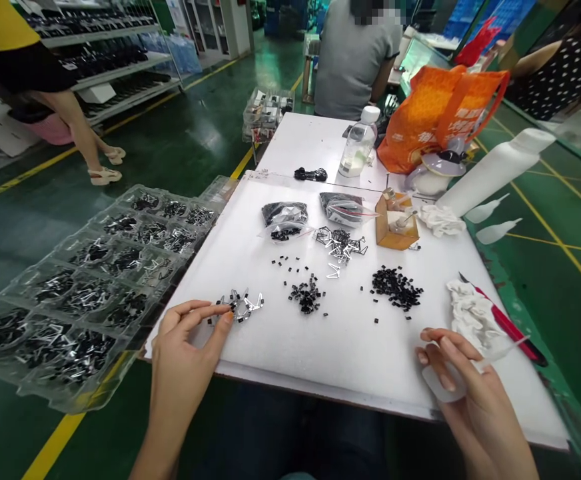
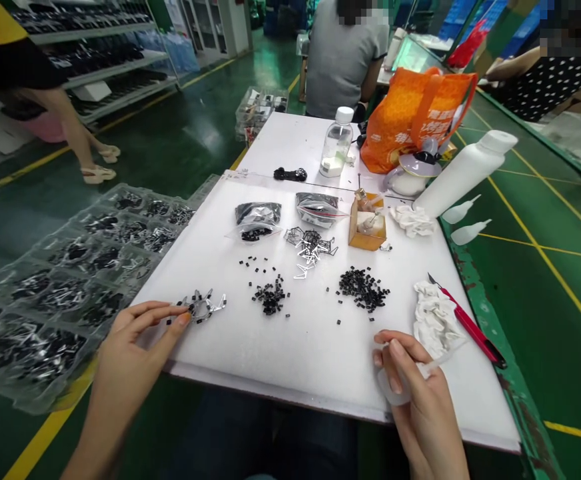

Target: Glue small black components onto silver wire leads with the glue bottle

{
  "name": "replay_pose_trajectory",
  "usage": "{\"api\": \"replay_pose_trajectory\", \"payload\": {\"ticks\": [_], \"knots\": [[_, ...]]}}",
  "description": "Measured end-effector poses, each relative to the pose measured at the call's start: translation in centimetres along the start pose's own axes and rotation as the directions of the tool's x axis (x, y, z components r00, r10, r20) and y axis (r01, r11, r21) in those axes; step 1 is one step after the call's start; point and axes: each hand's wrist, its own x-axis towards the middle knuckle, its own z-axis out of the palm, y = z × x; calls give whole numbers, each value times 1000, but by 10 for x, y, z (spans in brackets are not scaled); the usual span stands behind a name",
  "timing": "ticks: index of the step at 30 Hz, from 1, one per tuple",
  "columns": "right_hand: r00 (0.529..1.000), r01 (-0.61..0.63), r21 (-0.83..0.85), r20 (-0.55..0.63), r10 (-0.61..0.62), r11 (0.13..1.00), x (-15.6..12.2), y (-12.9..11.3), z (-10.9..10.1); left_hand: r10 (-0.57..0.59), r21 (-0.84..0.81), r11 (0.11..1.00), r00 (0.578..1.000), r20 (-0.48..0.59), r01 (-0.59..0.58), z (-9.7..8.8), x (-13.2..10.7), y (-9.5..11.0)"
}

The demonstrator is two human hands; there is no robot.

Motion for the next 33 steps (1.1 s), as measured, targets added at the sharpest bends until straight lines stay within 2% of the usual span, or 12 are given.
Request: {"api": "replay_pose_trajectory", "payload": {"ticks": [5,7,9,11,14,16,17,19,23,27,30,33], "knots": [[1000,4,51,12,-4,999,0,1,1,115,83,990,991,-62,-110,-14,18,2],[1000,13,69,16,-14,997,1,3,0,203,99,975,977,-61,-197,-15,31,15],[999,21,74,26,-23,997,3,5,-1,319,94,943,948,17,-319,-6,43,38],[999,29,69,39,-32,997,4,6,-2,461,66,876,869,177,-478,12,51,66],[997,53,45,49,-55,998,4,7,-3,631,16,717,659,410,-697,48,54,103],[996,64,28,52,-66,998,1,7,-3,680,11,622,547,488,-783,71,55,119],[996,65,22,57,-66,998,0,7,-3,691,15,585,508,515,-811,80,55,124],[996,62,18,63,-63,998,-2,7,-2,698,36,538,469,542,-842,94,57,128],[996,57,23,61,-58,998,-4,7,-2,701,57,501,444,559,-863,104,61,127],[997,49,17,64,-50,999,-1,9,-6,694,24,526,445,566,-850,105,61,125],[997,49,10,62,-50,999,-1,10,-6,684,-35,596,483,547,-802,103,60,127],[996,65,25,52,-66,998,-3,10,-3,662,-143,697,555,504,-702,91,53,133]]}}
